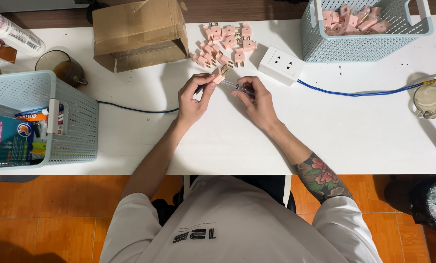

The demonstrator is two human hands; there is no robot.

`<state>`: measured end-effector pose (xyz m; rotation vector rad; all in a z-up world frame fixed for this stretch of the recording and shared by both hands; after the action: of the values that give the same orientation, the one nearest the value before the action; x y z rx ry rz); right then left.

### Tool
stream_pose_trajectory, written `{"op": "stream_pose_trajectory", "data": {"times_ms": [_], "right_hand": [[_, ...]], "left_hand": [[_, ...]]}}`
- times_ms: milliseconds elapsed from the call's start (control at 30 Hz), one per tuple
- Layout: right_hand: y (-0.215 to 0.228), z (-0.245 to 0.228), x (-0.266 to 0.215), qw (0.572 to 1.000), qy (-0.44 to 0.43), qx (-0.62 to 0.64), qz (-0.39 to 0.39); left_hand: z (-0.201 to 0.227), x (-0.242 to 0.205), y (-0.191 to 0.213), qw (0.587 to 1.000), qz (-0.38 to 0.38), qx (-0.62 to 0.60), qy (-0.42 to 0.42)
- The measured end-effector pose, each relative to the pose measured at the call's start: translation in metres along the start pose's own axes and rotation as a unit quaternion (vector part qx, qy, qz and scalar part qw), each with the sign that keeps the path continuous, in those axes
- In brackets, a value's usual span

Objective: The person uses a screwdriver to tighten screws on small pink electrical components on a white table. They then insert one of the components into a white power strip and test it by pressing the switch.

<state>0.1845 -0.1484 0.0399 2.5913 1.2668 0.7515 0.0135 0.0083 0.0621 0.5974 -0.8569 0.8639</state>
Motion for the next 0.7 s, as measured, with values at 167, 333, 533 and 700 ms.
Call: {"op": "stream_pose_trajectory", "data": {"times_ms": [167,333,533,700], "right_hand": [[0.005,-0.005,0.003,0.999,0.036,-0.015,0.015],[0.004,0.002,0.005,0.997,0.063,-0.034,0.002],[0.0,0.01,-0.003,1.0,-0.009,0.013,0.005],[0.005,-0.013,0.002,0.998,0.043,-0.04,0.024]], "left_hand": [[-0.002,0.0,0.0,1.0,0.007,-0.003,-0.001],[-0.003,0.0,0.0,1.0,0.01,-0.004,-0.006],[-0.005,-0.002,0.001,1.0,0.007,-0.011,-0.004],[-0.002,0.0,0.001,1.0,0.006,-0.004,-0.005]]}}
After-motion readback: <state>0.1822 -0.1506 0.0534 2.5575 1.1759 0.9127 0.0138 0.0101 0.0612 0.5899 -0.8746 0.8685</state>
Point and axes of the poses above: each hand's wrist, its own x-axis towards the middle knuckle, its own y-axis out of the back of the hand, z = x × y, the point moved 5 cm from there along x, towards the middle knuckle, and after that the axes turned 4 degrees about -y, right-handed, at the moved point
